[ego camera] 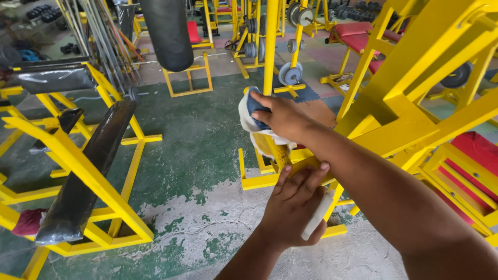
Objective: Wiping down and cleaning yellow workout machines in a gym using a spray bottle and a cloth.
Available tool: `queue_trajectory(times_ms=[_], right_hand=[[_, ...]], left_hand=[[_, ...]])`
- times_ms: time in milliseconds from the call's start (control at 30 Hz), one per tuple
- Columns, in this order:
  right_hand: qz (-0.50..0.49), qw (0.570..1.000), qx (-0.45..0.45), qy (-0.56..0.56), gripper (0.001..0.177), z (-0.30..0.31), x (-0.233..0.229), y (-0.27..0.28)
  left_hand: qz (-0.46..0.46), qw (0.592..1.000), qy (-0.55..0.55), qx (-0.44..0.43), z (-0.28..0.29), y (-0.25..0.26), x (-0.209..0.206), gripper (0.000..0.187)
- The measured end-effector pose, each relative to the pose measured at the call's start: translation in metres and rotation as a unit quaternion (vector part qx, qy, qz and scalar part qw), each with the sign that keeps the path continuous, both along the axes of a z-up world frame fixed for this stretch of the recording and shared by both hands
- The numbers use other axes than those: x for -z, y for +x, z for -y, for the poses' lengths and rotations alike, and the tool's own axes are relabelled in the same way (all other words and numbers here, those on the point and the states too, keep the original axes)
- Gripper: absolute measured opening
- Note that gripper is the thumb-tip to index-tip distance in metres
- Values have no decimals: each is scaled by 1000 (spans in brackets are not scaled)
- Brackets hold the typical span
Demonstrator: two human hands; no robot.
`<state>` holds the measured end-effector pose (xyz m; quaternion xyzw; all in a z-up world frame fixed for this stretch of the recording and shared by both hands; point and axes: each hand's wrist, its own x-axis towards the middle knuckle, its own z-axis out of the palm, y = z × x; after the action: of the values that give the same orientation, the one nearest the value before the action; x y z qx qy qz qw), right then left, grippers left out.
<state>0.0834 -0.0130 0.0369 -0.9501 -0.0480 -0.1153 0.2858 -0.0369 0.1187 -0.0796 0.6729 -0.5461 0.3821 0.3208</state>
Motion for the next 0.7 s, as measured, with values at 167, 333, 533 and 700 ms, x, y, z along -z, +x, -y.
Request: queue_trajectory(times_ms=[167,333,533,700], right_hand=[[160,986,11,50,56,50,-8,-58],[327,943,16,55,43,72,-20,-151],[292,947,-80,-112,47,72,35,-188],[246,946,24,-211,45,104,43,-187]], left_hand=[[-21,1000,-3,-9,0,2,0,37],[-41,999,2,-1,-3,2,-4,38],[-24,999,17,-12,-4,5,-6,40],[-40,999,24,-22,-6,1,-6,41]])
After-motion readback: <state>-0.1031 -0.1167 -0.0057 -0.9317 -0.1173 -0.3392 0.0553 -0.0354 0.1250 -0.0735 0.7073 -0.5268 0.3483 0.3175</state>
